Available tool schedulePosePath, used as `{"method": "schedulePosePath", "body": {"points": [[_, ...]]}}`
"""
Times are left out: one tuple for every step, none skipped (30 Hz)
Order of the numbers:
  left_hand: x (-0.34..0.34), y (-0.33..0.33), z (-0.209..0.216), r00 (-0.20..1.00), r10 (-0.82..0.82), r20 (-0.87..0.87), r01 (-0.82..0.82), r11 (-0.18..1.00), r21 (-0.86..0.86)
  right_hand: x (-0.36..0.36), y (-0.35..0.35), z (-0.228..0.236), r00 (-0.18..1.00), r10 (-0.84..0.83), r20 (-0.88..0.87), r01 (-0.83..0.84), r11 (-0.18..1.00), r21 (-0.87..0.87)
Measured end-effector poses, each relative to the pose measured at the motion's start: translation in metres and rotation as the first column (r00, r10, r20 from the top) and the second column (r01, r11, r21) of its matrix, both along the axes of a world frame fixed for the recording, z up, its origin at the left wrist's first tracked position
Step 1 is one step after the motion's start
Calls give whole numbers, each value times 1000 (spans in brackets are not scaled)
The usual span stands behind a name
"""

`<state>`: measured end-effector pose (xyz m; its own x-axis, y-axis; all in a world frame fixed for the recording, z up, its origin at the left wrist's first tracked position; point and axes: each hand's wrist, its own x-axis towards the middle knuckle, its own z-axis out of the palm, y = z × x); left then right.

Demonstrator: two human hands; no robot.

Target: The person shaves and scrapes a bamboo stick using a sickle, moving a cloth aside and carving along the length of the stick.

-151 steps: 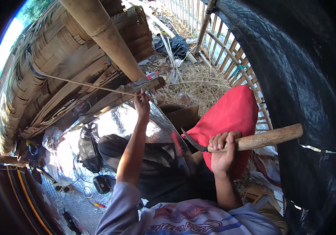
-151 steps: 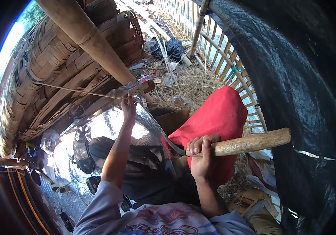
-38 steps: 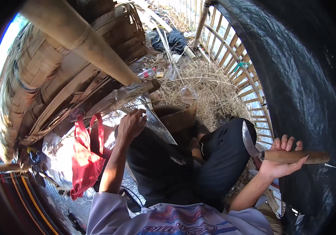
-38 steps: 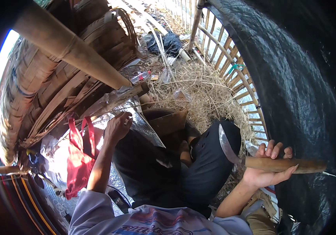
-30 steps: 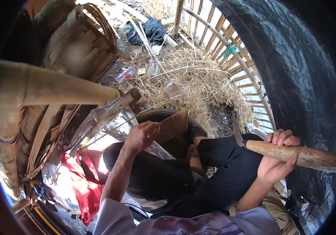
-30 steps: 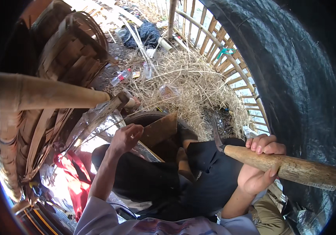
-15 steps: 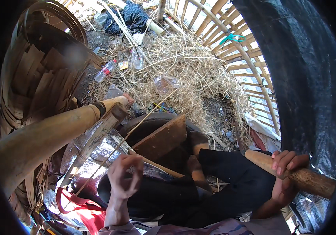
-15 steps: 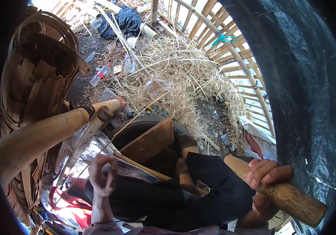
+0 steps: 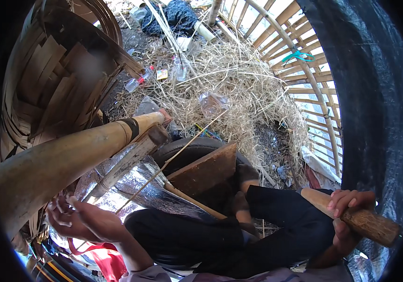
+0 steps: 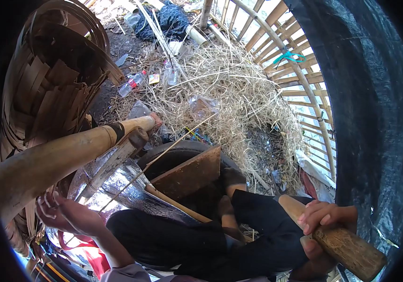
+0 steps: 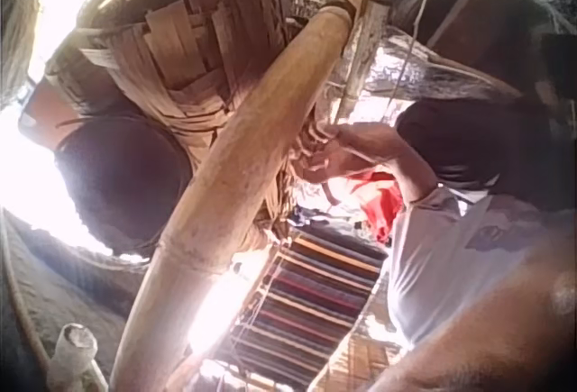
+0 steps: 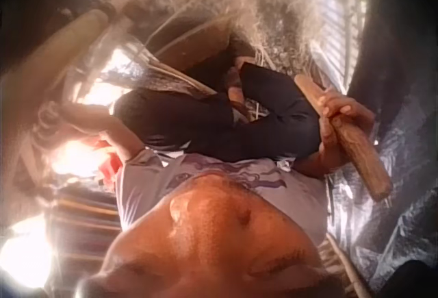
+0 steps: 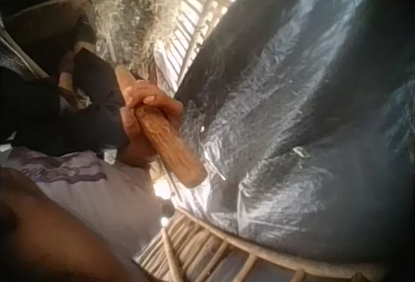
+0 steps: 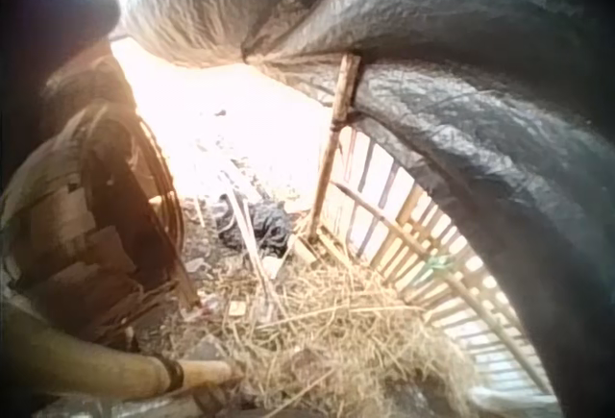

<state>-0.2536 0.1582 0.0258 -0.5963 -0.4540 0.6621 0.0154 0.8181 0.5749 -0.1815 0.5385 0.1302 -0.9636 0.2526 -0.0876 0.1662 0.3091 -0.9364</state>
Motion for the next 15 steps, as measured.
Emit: {"method": "schedulePosePath", "body": {"points": [[-5, -1, 6, 992, -58, -111, 74, 988, 138, -2, 0, -2, 1000, 26, -4, -26, 999, -20], [-10, -7, 8, 991, -60, -116, 77, 986, 147, -3, 1, -1, 999, 44, -10, -44, 999, -20], [-16, -19, 10, 967, -59, -247, 76, 995, 62, -5, 3, 1, 999, 43, -13, -43, 999, -17], [-22, -25, 15, 925, -66, -375, 63, 998, -21, -10, 5, 4, 990, 131, 51, -129, 991, -33], [-24, -30, 42, 919, -39, -392, -16, 990, -138, -18, 1, -6, 961, 257, 101, -245, 963, -116], [-36, -23, 50, 909, -15, -417, -69, 980, -186, -24, 1, -10, 961, 257, 103, -245, 963, -111], [-45, -29, 55, 851, -89, -518, -30, 975, -218, -33, 1, -15, 925, 336, 176, -318, 940, -121], [-53, -35, 60, 775, -157, -612, 1, 969, -248, -44, 1, -15, 878, 411, 247, -391, 911, -129], [-56, -38, 61, 731, -186, -657, 10, 965, -263, -56, 2, -17, 825, 472, 311, -463, 880, -107], [-58, -38, 63, 685, -227, -692, 19, 956, -294, -65, 6, -28, 823, 479, 305, -468, 877, -114], [-58, -37, 63, 832, -239, -501, -28, 883, -468, -73, 10, -44, 750, 551, 366, -550, 827, -117], [-62, -36, 61, 846, -260, -465, -34, 845, -533, -82, 15, -62, 665, 618, 420, -629, 766, -130], [-64, -35, 45, 853, -272, -445, -33, 823, -567, -84, 22, -82, 602, 642, 474, -644, 742, -187], [-70, -34, 38, 862, -288, -418, -32, 791, -611, -90, 26, -106, 647, 670, 363, -693, 716, -86], [-68, -30, 35, 936, -139, -324, -114, 750, -651, -96, 28, -133, 671, 698, 250, -725, 688, 27]]}}
